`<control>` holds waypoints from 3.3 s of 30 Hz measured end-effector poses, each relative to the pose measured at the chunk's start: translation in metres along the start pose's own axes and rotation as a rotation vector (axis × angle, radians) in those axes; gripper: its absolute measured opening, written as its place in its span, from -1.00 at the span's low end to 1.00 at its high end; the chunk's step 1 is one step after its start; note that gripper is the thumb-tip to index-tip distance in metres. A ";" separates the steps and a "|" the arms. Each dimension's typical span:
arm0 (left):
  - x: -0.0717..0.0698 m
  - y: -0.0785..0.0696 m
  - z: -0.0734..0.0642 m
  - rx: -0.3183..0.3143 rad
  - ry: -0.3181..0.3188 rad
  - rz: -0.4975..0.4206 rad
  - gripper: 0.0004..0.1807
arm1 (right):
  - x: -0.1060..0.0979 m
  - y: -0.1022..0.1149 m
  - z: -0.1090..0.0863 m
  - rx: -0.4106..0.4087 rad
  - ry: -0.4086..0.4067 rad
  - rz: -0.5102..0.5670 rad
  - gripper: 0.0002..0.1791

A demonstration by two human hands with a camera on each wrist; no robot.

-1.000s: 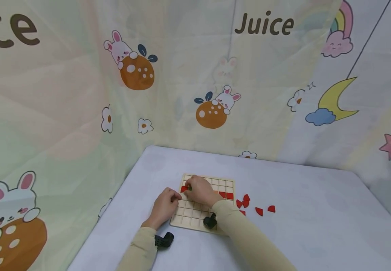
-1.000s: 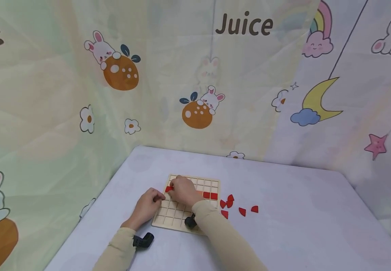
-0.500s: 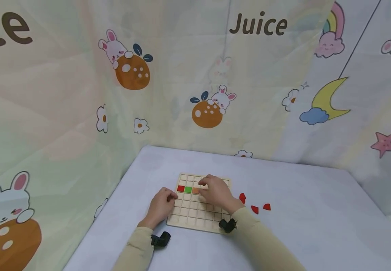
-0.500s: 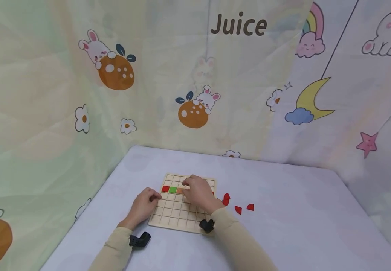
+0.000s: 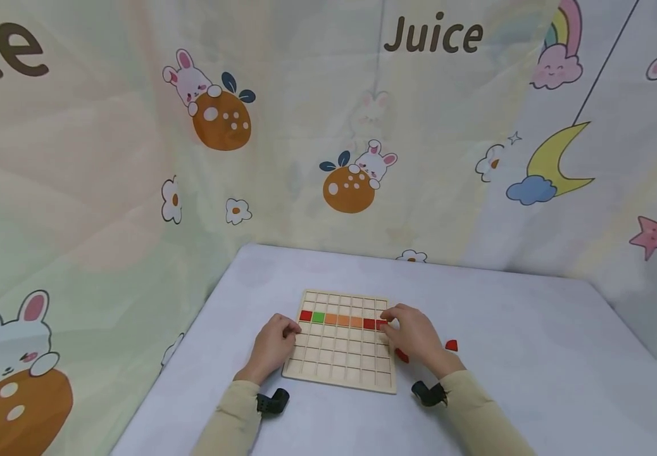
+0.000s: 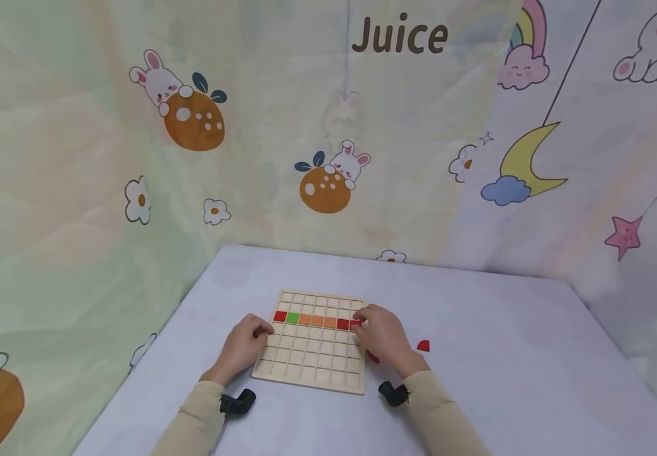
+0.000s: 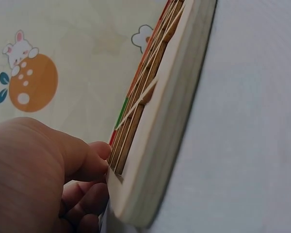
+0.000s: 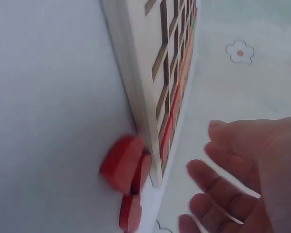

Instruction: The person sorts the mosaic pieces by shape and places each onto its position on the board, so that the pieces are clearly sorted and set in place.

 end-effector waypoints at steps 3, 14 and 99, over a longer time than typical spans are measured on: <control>0.000 0.000 0.000 -0.001 0.006 0.007 -0.85 | -0.003 -0.013 -0.005 0.052 0.021 0.004 -0.69; 0.002 0.002 0.000 -0.003 0.006 0.004 -0.85 | -0.004 -0.045 -0.014 0.117 -0.001 0.024 -0.69; 0.003 0.002 0.001 -0.019 0.014 0.019 -0.85 | 0.019 -0.015 -0.015 -0.032 0.016 0.040 -0.73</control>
Point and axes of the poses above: each hand's wrist, its own z-axis towards the middle knuckle, its own x-axis out of the palm, y = z × x, the point moved 8 cm from there along z, towards the middle knuckle, and after that the axes turned 6 degrees about -z, right-handed, at the moved point
